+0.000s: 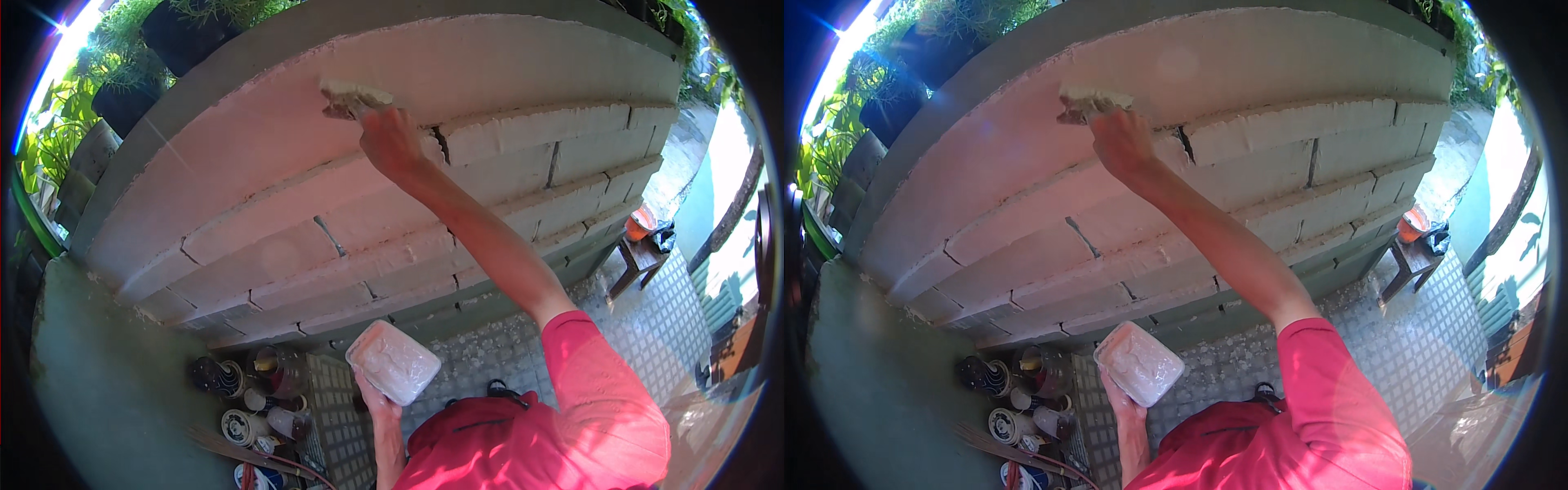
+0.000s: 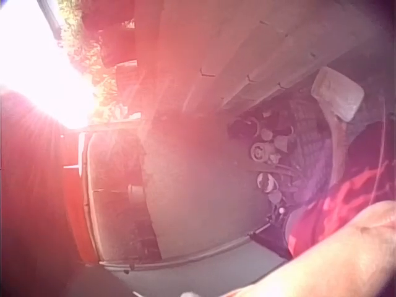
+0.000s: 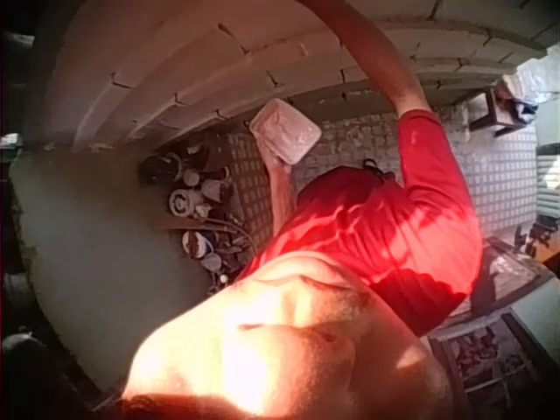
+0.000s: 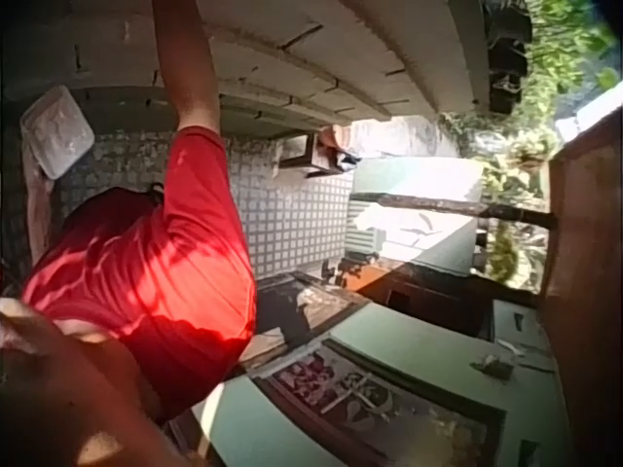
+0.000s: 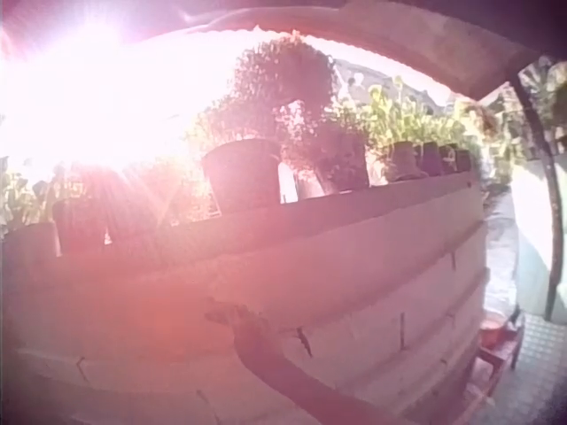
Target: Applying white putty or plaster to a brick wall using a scraper tool.
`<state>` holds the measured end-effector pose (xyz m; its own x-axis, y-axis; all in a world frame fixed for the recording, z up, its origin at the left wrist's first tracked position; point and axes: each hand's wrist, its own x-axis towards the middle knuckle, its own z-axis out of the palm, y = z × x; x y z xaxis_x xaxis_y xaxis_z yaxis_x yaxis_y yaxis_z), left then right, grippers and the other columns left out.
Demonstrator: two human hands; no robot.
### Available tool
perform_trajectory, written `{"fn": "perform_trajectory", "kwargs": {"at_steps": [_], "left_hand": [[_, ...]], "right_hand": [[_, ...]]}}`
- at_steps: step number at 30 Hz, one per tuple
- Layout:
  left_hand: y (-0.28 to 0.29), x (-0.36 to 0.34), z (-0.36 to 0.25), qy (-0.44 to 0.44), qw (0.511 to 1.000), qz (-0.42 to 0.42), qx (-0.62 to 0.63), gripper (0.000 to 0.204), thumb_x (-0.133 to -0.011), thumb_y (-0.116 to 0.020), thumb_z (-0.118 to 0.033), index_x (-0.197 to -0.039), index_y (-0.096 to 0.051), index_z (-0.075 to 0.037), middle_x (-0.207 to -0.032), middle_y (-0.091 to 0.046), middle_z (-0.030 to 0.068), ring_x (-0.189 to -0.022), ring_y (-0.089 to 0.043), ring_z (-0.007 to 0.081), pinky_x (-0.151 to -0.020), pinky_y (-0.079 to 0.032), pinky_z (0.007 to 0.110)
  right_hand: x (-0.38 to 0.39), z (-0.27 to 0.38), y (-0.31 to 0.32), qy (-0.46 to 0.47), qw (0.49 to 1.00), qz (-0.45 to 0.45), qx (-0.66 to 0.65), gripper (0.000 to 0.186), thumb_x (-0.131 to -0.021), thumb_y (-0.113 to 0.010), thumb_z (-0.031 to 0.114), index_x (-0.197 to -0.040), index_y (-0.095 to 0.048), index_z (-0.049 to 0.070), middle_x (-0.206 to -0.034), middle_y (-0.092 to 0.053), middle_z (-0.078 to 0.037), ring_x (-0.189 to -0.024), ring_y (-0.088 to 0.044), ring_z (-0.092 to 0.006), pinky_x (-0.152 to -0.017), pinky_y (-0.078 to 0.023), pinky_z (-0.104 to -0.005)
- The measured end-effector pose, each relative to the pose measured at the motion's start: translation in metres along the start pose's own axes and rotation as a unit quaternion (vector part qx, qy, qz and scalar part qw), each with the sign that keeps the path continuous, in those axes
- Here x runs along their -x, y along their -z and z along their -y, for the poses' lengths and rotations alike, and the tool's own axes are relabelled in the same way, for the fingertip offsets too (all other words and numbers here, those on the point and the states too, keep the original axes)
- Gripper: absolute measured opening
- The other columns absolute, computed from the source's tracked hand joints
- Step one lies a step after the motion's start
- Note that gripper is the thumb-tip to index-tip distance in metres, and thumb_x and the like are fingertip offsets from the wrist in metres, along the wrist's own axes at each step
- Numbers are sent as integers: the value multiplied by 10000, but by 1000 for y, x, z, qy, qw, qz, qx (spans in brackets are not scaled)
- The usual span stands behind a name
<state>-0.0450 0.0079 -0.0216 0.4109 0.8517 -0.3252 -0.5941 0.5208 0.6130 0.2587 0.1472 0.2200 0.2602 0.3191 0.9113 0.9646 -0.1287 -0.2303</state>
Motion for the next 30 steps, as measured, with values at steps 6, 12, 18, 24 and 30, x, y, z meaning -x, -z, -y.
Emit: {"fn": "perform_trajectory", "kwargs": {"at_steps": [6,12,18,24,30], "left_hand": [[5,-1,6,-5,1000,-7,-6,555,-961,-346,-497,-1364,-418,-124,-1288,-529,71,-1153,-549,266,-953,-489,438],[12,2,4,9,1000,-22,-10,560,-965,-339,-498,-1375,-406,-122,-1311,-516,75,-1167,-540,269,-958,-486,440],[5,7,-1,12,1000,-1,-6,562,-969,-328,-501,-1374,-407,-120,-1316,-514,79,-1178,-534,270,-966,-480,442],[2,1,2,11,1000,0,-2,580,-967,-329,-517,-1384,-397,-119,-1334,-503,77,-1188,-527,272,-980,-471,440],[16,10,0,-26,1000,-7,-8,579,-964,-338,-524,-1377,-406,-125,-1322,-515,73,-1182,-532,271,-977,-473,438]], "right_hand": [[-34,-79,36,114,987,-83,72,82,-654,-575,50,-574,-592,51,-552,-560,-194,-545,-599,-389,-491,-485,-486],[17,-94,32,196,980,-27,5,258,-669,-532,-48,-866,-684,21,-866,-645,-227,-757,-640,-394,-662,-530,-475],[33,-91,73,130,978,128,-97,440,-687,-493,-100,-1046,-683,69,-1016,-653,-168,-881,-627,-390,-783,-528,-430],[12,-117,80,51,994,-18,-90,487,-711,-458,-117,-1073,-681,121,-1052,-647,-171,-938,-616,-373,-819,-506,-445],[45,-103,77,10,975,206,-80,508,-722,-449,-135,-1138,-645,81,-1060,-654,-163,-976,-625,-354,-847,-522,-407]]}}
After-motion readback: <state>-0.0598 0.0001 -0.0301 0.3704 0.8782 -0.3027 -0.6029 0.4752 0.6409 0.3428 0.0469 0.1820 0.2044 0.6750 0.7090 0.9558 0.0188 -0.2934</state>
